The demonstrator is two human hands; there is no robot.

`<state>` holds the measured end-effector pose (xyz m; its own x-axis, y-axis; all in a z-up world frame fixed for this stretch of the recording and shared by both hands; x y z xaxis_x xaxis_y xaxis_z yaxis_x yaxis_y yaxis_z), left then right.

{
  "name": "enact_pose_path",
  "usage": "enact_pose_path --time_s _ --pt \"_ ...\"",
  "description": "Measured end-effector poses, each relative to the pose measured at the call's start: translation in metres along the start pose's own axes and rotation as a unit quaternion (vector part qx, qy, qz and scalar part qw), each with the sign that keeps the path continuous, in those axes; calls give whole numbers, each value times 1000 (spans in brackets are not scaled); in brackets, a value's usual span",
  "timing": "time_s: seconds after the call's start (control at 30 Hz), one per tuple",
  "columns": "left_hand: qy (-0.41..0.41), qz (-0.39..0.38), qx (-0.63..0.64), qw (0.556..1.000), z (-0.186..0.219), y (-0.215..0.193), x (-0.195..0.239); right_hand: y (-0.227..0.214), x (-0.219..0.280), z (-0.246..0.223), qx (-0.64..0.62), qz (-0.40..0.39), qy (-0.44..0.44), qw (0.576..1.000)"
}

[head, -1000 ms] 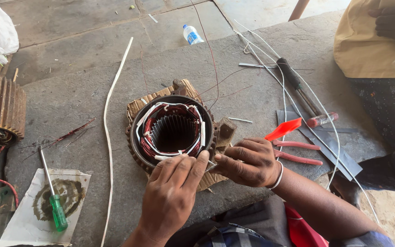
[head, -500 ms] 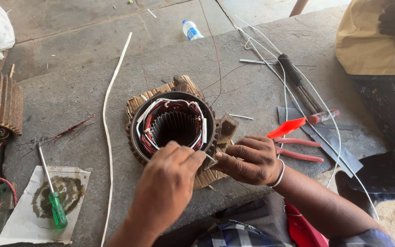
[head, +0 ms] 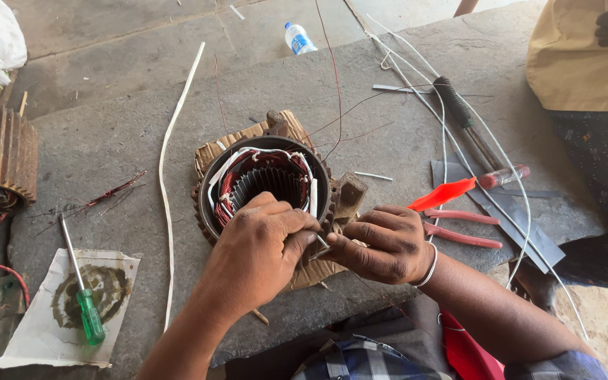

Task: The person repairs an electric motor by threading and connecting copper wires within the stator, using pliers and scissors to cut and trim insulating sleeves and wires.

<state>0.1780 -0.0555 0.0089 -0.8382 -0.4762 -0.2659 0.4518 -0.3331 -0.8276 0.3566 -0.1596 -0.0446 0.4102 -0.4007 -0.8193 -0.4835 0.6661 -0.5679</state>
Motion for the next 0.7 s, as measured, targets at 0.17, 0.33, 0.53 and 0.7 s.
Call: enact_pose_path --time_s 0.17,0.33,0.53,0.7 --pt "16 8 20 1000 -6 2 -1 2 0 -2 0 -4 4 1000" --pt "81 8 -19 997 -18 15 2 4 2 -2 -17 -6 10 1000" --pt "115 104 -132 979 -5 21 15 5 3 -2 -23 -8 20 999" --pt "81 38 -156 984 9 17 24 4 4 -1 -23 -3 27 999"
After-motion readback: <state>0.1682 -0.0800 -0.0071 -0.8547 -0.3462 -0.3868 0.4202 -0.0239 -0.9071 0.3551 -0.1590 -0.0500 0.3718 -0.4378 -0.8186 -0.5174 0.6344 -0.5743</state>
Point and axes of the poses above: each hand's wrist, its own x-axis away from the middle knuckle, its own y-axis out of the palm, z = x × y, the point moved 2 cm from there along -x, towards the middle knuckle, and after that the axes turned 1 degree about -y, right-handed, at the moved point
